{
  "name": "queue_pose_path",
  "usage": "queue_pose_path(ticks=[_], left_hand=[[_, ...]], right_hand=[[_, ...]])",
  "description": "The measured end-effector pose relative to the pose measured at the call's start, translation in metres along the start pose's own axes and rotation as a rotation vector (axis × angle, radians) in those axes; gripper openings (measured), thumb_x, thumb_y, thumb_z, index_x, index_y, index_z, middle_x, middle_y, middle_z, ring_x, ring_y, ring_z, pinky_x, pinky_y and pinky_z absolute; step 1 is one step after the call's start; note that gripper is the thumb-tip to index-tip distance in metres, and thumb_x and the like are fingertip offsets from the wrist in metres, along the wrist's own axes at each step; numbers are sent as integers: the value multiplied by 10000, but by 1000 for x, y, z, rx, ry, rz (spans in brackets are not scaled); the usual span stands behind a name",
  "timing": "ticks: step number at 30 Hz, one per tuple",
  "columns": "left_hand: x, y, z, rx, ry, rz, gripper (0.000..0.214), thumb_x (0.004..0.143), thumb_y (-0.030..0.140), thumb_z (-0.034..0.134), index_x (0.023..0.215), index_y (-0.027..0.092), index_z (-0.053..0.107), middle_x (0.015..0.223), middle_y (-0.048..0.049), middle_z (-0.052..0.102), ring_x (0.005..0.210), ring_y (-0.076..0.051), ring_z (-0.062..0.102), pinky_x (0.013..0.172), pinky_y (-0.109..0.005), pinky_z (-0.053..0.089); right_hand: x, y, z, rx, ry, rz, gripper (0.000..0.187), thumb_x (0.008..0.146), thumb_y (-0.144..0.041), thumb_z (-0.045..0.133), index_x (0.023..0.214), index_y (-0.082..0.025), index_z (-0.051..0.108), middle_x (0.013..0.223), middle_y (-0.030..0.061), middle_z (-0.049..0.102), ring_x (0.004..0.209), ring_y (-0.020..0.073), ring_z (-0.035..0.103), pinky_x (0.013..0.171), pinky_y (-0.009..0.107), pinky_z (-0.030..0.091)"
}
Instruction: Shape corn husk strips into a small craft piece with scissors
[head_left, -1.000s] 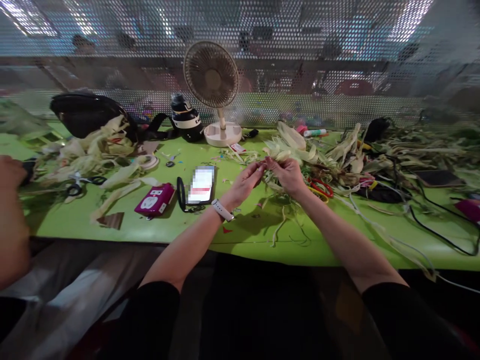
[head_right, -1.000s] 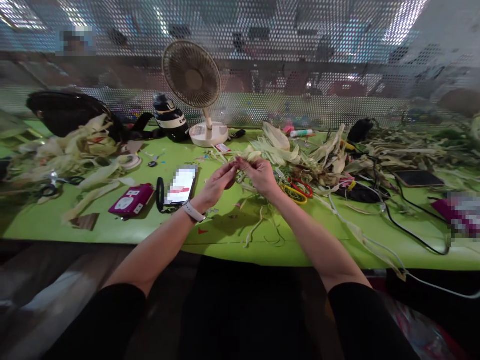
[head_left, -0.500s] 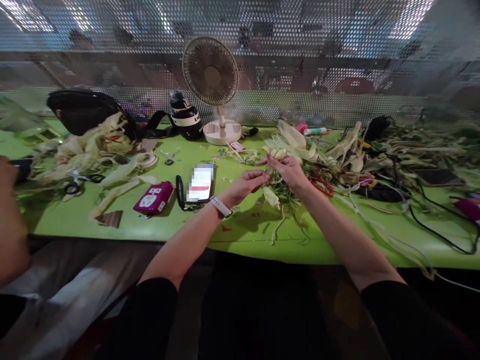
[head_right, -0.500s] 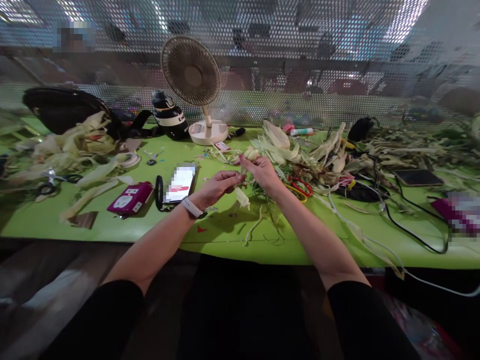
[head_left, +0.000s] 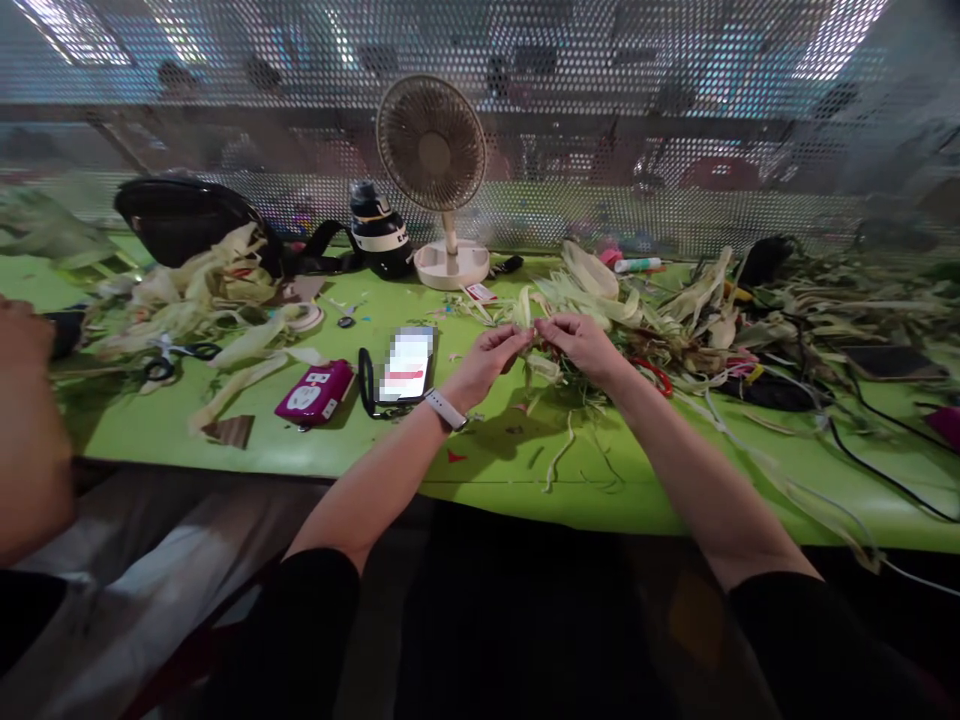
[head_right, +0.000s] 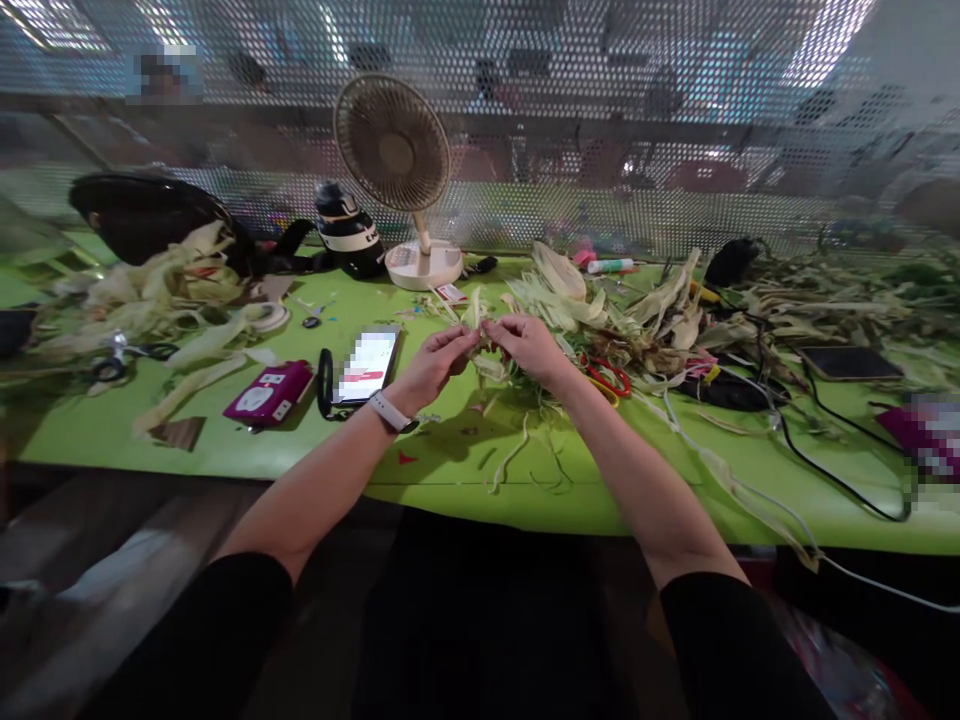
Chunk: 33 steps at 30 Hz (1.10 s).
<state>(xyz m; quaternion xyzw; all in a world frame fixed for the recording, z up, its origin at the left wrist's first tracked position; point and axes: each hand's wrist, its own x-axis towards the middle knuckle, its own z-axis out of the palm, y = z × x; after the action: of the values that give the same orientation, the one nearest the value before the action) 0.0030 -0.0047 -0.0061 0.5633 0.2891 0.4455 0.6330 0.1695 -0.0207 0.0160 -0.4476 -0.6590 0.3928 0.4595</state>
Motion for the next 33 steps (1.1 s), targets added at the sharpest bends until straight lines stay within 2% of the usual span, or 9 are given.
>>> queue_pose_path(ticks=[8, 16, 18, 20, 22, 24, 27, 30, 33], left_hand=[[-5, 5, 7, -80, 41, -118, 365, 629, 306, 744, 535, 178, 416, 506, 82, 296, 444, -26, 222, 451, -222, 142], [-4, 1, 6, -83, 40, -72, 438, 641, 414, 812, 546, 175, 457, 482, 85, 297, 420, -25, 223, 432, -235, 127], [-1, -1, 4, -29, 18, -35, 421, 651, 470, 821, 590, 166, 537, 475, 82, 324, 419, -26, 228, 422, -245, 129], [1, -3, 2, 8, 49, 38, 404, 658, 496, 821, 654, 161, 594, 481, 81, 355, 426, -28, 251, 418, -243, 154], [3, -4, 1, 13, 101, 94, 384, 689, 493, 802, 695, 167, 599, 485, 87, 361, 429, -32, 277, 420, -229, 191], [4, -6, 0, 10, 128, 106, 354, 744, 473, 765, 710, 174, 577, 486, 88, 390, 428, -35, 323, 428, -211, 242], [4, -7, -1, 30, 106, 96, 319, 803, 439, 712, 721, 170, 563, 528, 57, 528, 475, -47, 467, 484, -196, 347], [4, -7, -2, 73, 50, 59, 293, 782, 405, 737, 767, 154, 587, 593, 19, 632, 545, -66, 580, 537, -193, 403], [4, -3, -3, 107, 34, -10, 298, 752, 378, 769, 854, 145, 614, 677, -3, 689, 604, -90, 648, 564, -198, 441]], right_hand=[[6, 15, -1, -88, 196, -59, 640, 679, -834, 571, 575, -205, 517, 486, -43, 440, 457, 93, 396, 481, 268, 293], [8, 20, -7, -111, 305, -39, 668, 636, -869, 565, 588, -204, 534, 457, -38, 469, 437, 95, 433, 468, 262, 329], [9, 16, -9, -40, 322, 43, 667, 634, -871, 563, 647, -204, 552, 506, -25, 542, 455, 101, 490, 481, 254, 391], [8, 10, -11, 38, 297, 219, 671, 677, -869, 522, 691, -200, 574, 566, 11, 615, 485, 121, 557, 502, 265, 454], [7, 4, -10, 100, 184, 414, 675, 749, -848, 461, 670, -189, 587, 596, 51, 647, 515, 144, 598, 538, 292, 501], [5, 0, -7, 136, 26, 498, 652, 793, -803, 469, 604, -186, 564, 583, 54, 632, 522, 144, 594, 575, 310, 518], [2, 2, -1, 136, -90, 372, 544, 757, -692, 654, 578, -198, 511, 518, -18, 536, 486, 102, 503, 551, 277, 472], [2, 8, 0, 92, -60, 230, 456, 708, -572, 767, 642, -203, 507, 522, -62, 484, 484, 78, 430, 515, 246, 404], [5, 14, -3, 0, -21, 169, 386, 740, -510, 744, 687, -202, 517, 558, -55, 507, 507, 87, 442, 514, 248, 373]])
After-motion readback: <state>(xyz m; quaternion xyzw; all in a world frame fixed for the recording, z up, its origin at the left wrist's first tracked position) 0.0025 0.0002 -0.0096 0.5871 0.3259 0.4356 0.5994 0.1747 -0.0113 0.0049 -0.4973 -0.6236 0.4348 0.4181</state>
